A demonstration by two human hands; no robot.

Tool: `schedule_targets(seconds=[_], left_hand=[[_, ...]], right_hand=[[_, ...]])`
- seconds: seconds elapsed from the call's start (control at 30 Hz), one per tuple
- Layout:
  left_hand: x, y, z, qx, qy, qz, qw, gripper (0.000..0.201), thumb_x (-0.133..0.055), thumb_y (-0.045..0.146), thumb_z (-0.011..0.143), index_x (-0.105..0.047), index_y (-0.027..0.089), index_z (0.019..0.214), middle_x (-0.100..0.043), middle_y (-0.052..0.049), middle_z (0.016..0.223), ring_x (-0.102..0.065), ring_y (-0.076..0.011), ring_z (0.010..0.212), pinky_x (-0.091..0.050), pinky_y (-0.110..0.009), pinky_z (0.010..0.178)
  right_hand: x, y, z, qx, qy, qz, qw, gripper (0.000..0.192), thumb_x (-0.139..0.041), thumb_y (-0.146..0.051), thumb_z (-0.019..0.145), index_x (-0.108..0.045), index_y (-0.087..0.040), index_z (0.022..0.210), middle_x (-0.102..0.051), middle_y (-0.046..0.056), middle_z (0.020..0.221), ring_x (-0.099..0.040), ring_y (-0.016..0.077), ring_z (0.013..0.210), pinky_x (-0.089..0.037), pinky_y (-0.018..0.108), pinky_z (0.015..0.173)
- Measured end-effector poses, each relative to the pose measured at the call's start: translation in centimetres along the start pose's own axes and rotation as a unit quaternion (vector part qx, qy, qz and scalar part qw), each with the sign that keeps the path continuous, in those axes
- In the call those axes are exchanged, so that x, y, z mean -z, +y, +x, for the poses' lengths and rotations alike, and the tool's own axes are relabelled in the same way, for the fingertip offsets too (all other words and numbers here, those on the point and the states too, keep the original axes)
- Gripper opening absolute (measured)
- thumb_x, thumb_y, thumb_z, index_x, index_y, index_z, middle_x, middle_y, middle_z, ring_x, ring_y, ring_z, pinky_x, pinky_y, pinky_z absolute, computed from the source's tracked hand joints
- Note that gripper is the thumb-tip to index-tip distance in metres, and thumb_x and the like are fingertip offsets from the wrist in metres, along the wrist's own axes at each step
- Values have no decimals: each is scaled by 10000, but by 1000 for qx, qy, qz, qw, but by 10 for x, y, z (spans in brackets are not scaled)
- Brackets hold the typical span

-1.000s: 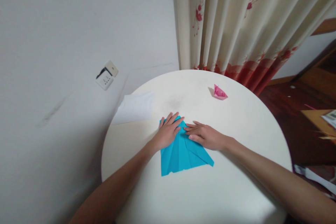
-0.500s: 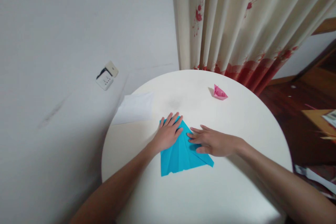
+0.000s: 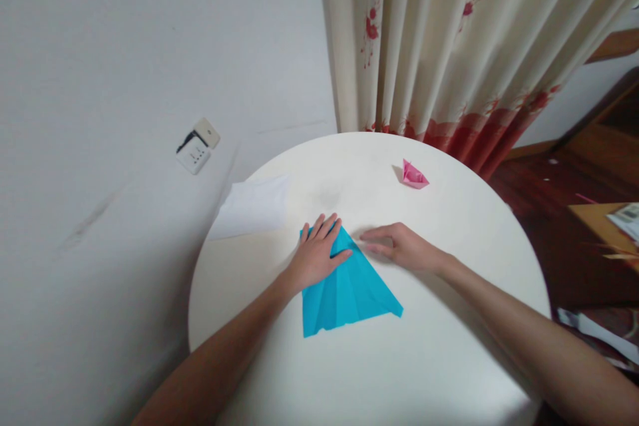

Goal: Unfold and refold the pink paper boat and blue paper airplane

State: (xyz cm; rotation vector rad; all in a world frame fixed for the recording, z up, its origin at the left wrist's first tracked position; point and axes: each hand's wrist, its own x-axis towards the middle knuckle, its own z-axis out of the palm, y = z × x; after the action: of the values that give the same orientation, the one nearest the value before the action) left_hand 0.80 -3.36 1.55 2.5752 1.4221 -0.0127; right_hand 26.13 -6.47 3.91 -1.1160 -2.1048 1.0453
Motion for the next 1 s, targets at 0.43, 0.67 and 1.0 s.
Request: schedule_targets(seconds=[0.43, 0.67, 1.0], left_hand=[[0, 1, 0, 4, 6, -15, 1000, 772, -425, 636, 955, -242, 228, 1584, -156, -37, 1673, -73, -301, 1551, -97, -602, 1224], [0, 0, 0, 5, 1, -22, 1000, 780, -428, 633, 951, -233, 226, 1586, -151, -32, 1673, -70, -299, 1551, -89, -602, 1223], [-1, -4, 0, -8, -4, -20, 1000, 872, -445, 680, 920, -147, 227, 1604, -147, -76, 1675, -60, -314, 1550, -80, -596, 1220]], right_hand=[[-39, 18, 17, -23, -4, -262, 965, 745, -532, -577, 943, -380, -161, 1542, -261, 163, 1635, -187, 321, 1524, -165, 521, 1230], [-28, 9, 13, -57, -79, -240, 966, 992, -564, -752, 831, -216, -232, 1601, -78, 130, 1676, -23, 317, 1543, -57, 534, 1232], [-16, 2, 5, -47, -144, -222, 963, 1078, -617, -792, 754, -222, -249, 1597, 30, 146, 1669, 71, 341, 1532, 19, 560, 1218]])
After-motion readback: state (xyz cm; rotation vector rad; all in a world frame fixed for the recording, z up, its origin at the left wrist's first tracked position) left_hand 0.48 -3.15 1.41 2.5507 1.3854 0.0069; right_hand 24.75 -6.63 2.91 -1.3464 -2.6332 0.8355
